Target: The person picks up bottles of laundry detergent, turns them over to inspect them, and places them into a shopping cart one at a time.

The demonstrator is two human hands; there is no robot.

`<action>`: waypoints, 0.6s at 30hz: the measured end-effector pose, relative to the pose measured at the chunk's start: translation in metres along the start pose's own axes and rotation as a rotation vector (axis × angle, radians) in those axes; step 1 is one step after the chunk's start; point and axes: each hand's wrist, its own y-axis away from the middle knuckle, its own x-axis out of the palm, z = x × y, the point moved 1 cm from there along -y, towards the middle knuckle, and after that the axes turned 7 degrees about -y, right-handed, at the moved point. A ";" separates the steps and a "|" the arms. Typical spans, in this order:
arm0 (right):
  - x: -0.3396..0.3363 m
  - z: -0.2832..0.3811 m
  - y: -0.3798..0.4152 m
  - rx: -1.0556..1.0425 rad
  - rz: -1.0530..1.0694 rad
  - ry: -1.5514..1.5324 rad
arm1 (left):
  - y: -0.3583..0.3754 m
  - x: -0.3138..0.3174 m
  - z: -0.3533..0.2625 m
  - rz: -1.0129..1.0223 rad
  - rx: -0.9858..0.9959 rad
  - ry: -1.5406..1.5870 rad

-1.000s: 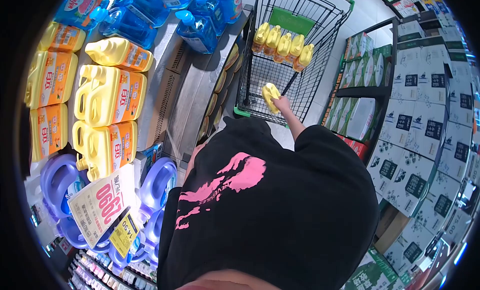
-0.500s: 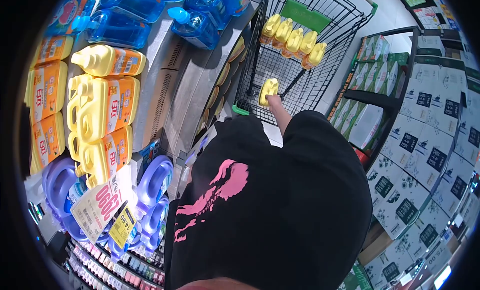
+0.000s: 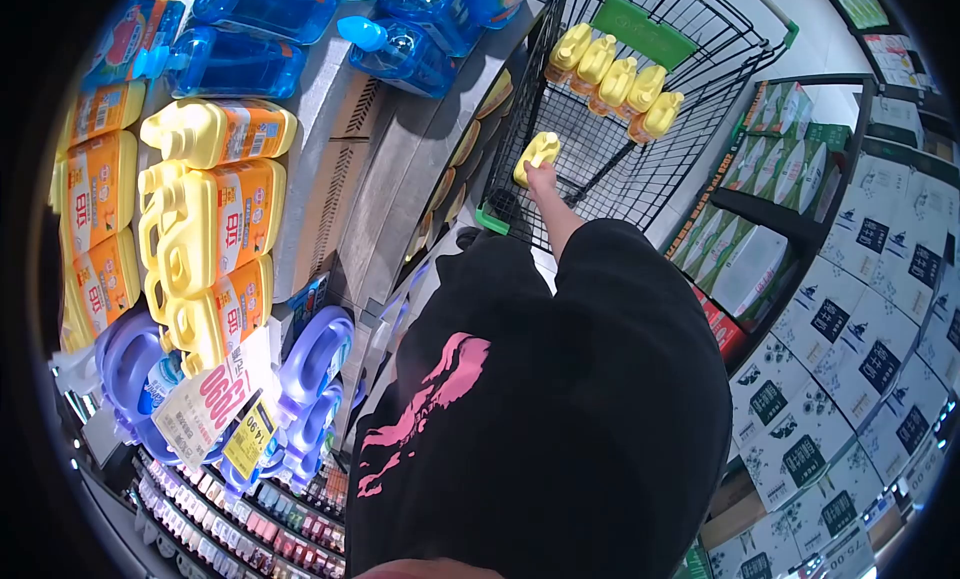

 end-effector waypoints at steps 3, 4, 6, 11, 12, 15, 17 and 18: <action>0.014 0.009 -0.027 -0.015 -0.016 0.035 | 0.000 -0.003 -0.009 -0.011 -0.008 -0.009; 0.019 0.013 -0.036 -0.057 -0.057 0.133 | -0.001 -0.004 -0.009 -0.011 -0.011 -0.011; 0.019 0.016 -0.047 -0.089 -0.078 0.306 | -0.003 -0.004 -0.007 -0.014 -0.016 -0.013; 0.033 0.075 0.003 -0.116 -0.181 0.418 | 0.002 -0.006 -0.004 -0.028 -0.036 -0.001; 0.035 0.083 0.014 -0.140 -0.138 0.438 | 0.002 -0.006 0.000 -0.029 -0.037 0.003; 0.035 0.048 -0.014 -0.292 -0.121 0.455 | -0.001 -0.005 0.003 -0.029 -0.027 0.015; 0.033 0.035 -0.021 -0.255 -0.005 0.495 | -0.008 -0.004 0.013 -0.026 -0.018 0.023; 0.032 0.031 -0.018 -0.167 -0.016 0.593 | -0.012 -0.004 0.019 -0.025 -0.012 0.029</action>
